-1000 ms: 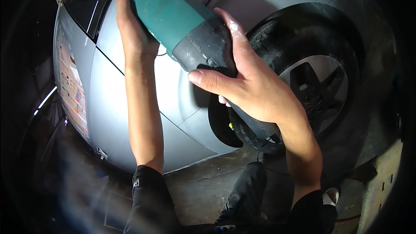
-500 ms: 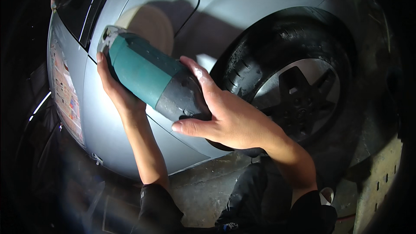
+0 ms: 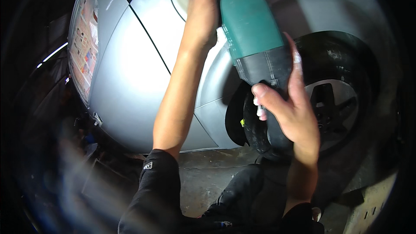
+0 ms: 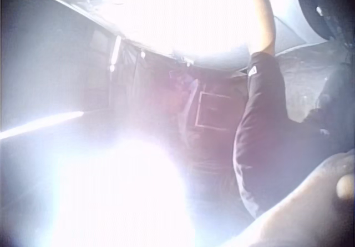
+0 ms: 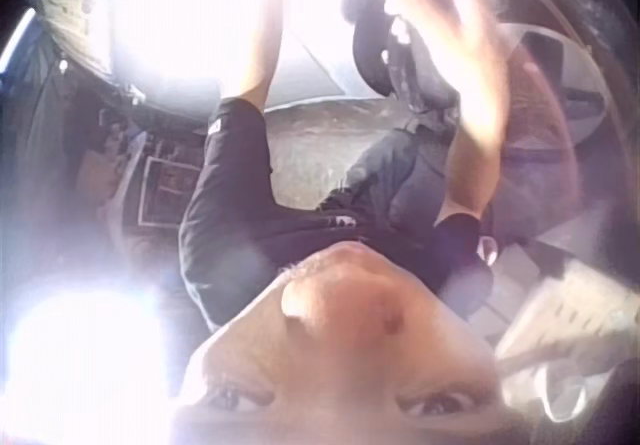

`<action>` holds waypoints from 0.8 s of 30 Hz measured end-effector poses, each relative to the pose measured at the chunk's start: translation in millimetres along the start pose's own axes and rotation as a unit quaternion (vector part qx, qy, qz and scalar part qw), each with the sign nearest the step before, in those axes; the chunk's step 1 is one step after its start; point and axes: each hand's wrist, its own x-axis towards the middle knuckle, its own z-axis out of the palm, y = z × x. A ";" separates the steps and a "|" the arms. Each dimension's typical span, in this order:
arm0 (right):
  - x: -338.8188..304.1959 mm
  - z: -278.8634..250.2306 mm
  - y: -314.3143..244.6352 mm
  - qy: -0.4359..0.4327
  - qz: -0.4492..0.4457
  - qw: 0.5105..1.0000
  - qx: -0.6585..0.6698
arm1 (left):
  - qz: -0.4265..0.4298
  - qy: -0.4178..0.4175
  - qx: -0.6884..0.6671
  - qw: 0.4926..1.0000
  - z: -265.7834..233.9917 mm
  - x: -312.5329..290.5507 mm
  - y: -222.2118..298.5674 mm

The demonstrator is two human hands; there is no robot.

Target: The person uses a green electric polisher with a white pad to buff the rear quarter panel of a silver car. They pause to apply a white compound from a small container with their right hand, then resume polishing the same area.

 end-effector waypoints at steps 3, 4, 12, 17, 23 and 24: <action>5.1 7.3 22.5 -0.041 0.009 0.999 -0.002 | 0.010 0.006 0.013 1.000 -28.3 -8.0 -1.2; 8.1 7.9 38.8 -0.057 -0.018 0.996 -0.065 | -0.007 0.003 0.011 1.000 -41.6 -11.8 -4.9; 11.9 54.4 106.8 -0.123 -0.092 0.988 -0.033 | -0.105 0.127 0.036 0.986 -118.2 -57.7 -7.0; 12.8 67.3 135.9 -0.140 -0.072 0.981 -0.112 | -0.076 0.208 0.061 0.973 -147.7 -87.9 -19.5; 10.3 84.8 169.0 -0.150 -0.034 0.984 -0.094 | -0.059 0.179 0.062 0.980 -186.8 -106.6 -39.2; 11.0 85.8 172.9 -0.146 -0.028 0.986 -0.080 | -0.057 0.171 0.065 0.981 -193.0 -104.7 -41.0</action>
